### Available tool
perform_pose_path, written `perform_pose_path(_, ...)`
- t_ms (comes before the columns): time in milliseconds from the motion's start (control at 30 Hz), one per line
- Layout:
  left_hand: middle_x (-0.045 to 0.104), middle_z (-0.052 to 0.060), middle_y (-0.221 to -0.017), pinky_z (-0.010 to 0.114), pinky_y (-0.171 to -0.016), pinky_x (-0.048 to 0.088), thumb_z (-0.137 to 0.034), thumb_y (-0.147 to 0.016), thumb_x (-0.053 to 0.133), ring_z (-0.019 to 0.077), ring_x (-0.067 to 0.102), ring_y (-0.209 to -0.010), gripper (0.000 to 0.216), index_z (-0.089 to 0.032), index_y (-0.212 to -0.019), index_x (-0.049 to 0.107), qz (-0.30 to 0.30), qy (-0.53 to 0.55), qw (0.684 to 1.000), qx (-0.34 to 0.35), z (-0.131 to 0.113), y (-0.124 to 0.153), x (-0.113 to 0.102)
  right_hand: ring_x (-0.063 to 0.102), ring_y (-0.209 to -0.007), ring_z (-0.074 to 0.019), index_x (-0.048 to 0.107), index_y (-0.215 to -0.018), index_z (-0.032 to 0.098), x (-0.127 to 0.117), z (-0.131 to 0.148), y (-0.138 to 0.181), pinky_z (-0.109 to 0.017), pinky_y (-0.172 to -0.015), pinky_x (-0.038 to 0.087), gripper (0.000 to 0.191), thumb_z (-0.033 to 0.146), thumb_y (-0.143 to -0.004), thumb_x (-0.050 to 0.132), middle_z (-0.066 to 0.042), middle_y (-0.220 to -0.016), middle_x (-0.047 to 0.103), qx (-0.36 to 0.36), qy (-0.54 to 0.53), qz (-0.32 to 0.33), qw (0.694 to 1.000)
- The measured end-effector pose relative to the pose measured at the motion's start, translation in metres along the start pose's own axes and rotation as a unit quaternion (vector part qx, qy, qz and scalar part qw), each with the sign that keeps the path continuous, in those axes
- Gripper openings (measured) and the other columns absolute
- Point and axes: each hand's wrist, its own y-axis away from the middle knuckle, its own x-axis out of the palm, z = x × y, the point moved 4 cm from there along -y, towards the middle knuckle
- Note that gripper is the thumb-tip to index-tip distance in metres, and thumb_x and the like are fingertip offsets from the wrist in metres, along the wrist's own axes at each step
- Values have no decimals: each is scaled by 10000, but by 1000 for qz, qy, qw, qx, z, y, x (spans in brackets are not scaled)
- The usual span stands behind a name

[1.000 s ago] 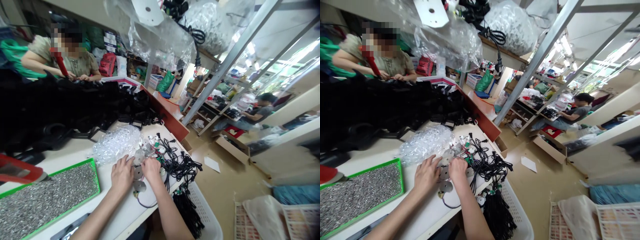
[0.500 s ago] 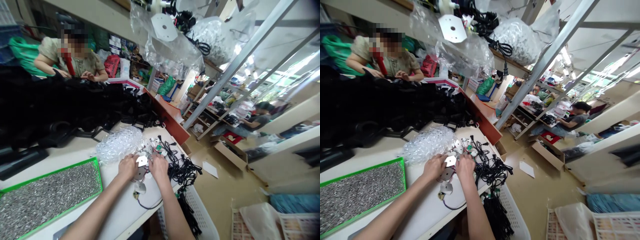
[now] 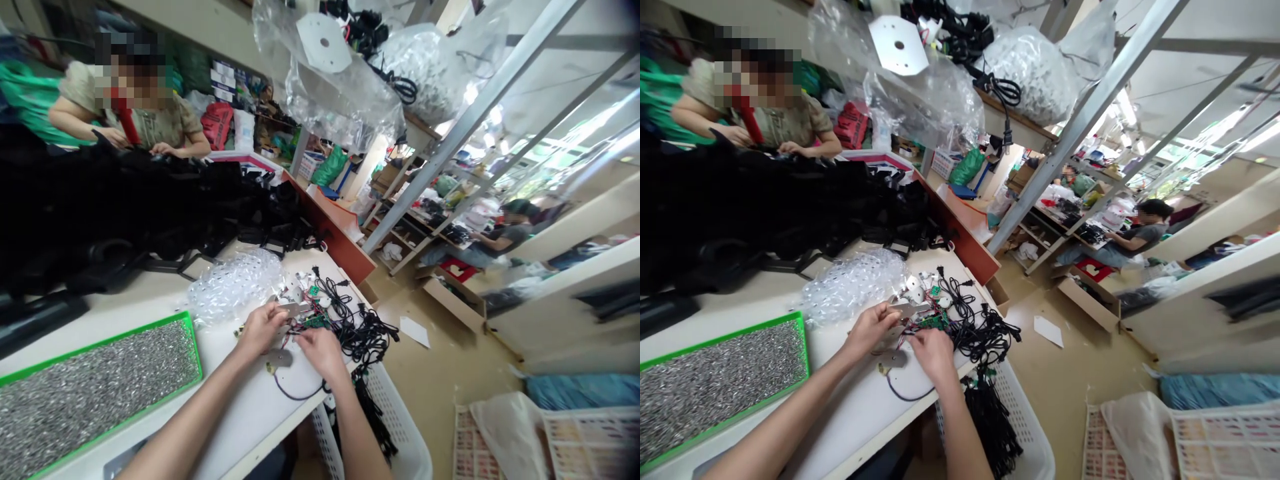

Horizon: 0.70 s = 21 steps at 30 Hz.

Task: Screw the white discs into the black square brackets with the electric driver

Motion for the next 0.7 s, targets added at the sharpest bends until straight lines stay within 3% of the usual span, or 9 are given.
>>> perform_pose_path(67, 628, 4, -687, 265, -613, 488, -581, -776, 454, 179, 656, -686, 388, -197, -779, 505, -21, 45, 999, -8, 2, -2, 6, 668, -664, -180, 731, -770, 226, 18, 8, 12, -227, -579, 393, 245, 418, -829, 591, -16, -677, 725, 15, 9, 13, 1000)
perform_pose_path(167, 627, 8, -677, 271, -596, 500, -606, -768, 457, 186, 667, -679, 418, -193, -811, 502, -39, 67, 997, -18, 4, -6, 10, 677, -862, -225, 708, -907, 226, 43, 17, 20, -264, -706, 439, 214, 383, -782, 633, -58, -897, 741, 39, 13, -1, 999)
perform_pose_path(233, 627, 6, -674, 269, -595, 488, -556, -762, 488, 178, 648, -655, 369, -190, -795, 520, -51, 47, 997, -21, 7, -9, 7, 662, -911, -246, 695, -888, 200, 52, 15, 21, -301, -776, 449, 200, 324, -736, 659, -82, -913, 729, 62, -58, 4, 996)
perform_pose_path(300, 620, 0, -661, 268, -590, 467, -475, -765, 503, 173, 618, -625, 290, -189, -784, 546, -66, 7, 997, -29, 12, -11, -1, 661, -822, -233, 678, -798, 181, 55, 6, 21, -306, -746, 467, 141, 284, -703, 664, -58, -788, 711, 81, -170, 37, 981)
perform_pose_path(467, 658, 29, -698, 302, -666, 469, -300, -783, 500, 212, 627, -694, 233, -176, -940, 619, -89, -95, 989, -67, 24, -5, -15, 582, -574, -146, 649, -858, 160, 32, -26, 26, -237, -506, 466, 216, 333, -750, 578, 2, -662, 626, 106, -307, 71, 943)
perform_pose_path(567, 685, 108, -995, 372, -838, 457, -248, -800, 492, 269, 620, -957, 406, -170, -1191, 570, -113, -140, 981, -69, 16, 8, -11, 526, -556, -126, 654, -952, 164, 14, -34, 29, -220, -474, 439, 295, 352, -730, 603, 7, -677, 598, 103, -345, 34, 932)
perform_pose_path(633, 605, 133, -1227, 411, -954, 405, -254, -821, 482, 293, 537, -1139, 450, -188, -1262, 544, -120, -189, 974, -20, 3, 20, -4, 505, -556, -116, 657, -952, 176, 8, -31, 30, -213, -486, 428, 296, 344, -710, 633, 14, -673, 588, 96, -410, 15, 907)
perform_pose_path(700, 585, 116, -1276, 424, -1006, 374, -277, -830, 485, 294, 512, -1174, 395, -210, -1198, 611, -64, -243, 966, 55, -9, 32, 7, 515, -567, -116, 647, -915, 182, 9, -25, 32, -218, -504, 440, 280, 362, -700, 654, 12, -677, 586, 98, -512, 31, 853)
